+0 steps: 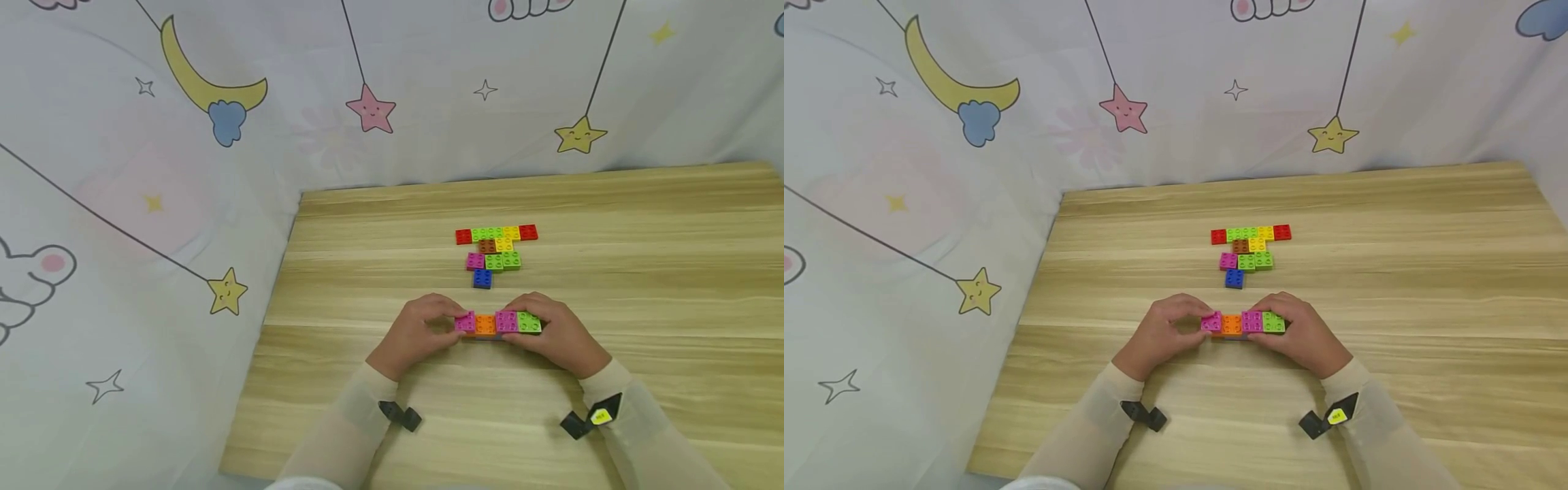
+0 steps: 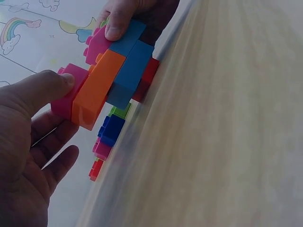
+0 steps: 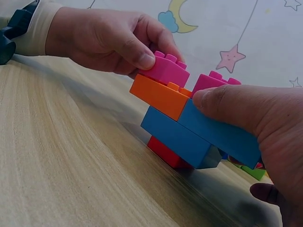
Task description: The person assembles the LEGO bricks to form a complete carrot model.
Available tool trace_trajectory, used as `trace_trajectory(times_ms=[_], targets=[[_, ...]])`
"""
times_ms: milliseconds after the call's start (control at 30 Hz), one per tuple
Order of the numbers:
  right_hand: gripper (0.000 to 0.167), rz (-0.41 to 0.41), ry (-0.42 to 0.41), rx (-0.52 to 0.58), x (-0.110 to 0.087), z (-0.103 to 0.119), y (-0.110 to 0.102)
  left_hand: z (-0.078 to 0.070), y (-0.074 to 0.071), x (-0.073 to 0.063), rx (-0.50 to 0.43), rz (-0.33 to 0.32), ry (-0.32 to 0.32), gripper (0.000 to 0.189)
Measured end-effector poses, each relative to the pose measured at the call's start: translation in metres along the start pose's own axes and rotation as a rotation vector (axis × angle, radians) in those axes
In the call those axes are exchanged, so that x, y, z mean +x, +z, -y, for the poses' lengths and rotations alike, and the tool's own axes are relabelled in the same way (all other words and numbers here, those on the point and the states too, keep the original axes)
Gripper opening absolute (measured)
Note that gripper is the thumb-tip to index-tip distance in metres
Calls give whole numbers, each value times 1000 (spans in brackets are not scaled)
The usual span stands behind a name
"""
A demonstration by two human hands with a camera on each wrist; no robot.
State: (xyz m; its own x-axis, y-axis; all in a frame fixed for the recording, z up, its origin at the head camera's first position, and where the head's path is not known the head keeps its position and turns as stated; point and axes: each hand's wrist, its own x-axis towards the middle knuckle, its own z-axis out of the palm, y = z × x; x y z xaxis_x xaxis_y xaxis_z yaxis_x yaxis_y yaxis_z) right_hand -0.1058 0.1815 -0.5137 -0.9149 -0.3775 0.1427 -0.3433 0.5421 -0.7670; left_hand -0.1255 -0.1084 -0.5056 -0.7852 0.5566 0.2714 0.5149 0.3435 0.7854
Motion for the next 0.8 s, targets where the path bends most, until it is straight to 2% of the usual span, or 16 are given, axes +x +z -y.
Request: trace_trajectory(times_ms=[800], targets=[[37,-5,16,4,-2,-2,0,0,3,0,51,12,22,29]])
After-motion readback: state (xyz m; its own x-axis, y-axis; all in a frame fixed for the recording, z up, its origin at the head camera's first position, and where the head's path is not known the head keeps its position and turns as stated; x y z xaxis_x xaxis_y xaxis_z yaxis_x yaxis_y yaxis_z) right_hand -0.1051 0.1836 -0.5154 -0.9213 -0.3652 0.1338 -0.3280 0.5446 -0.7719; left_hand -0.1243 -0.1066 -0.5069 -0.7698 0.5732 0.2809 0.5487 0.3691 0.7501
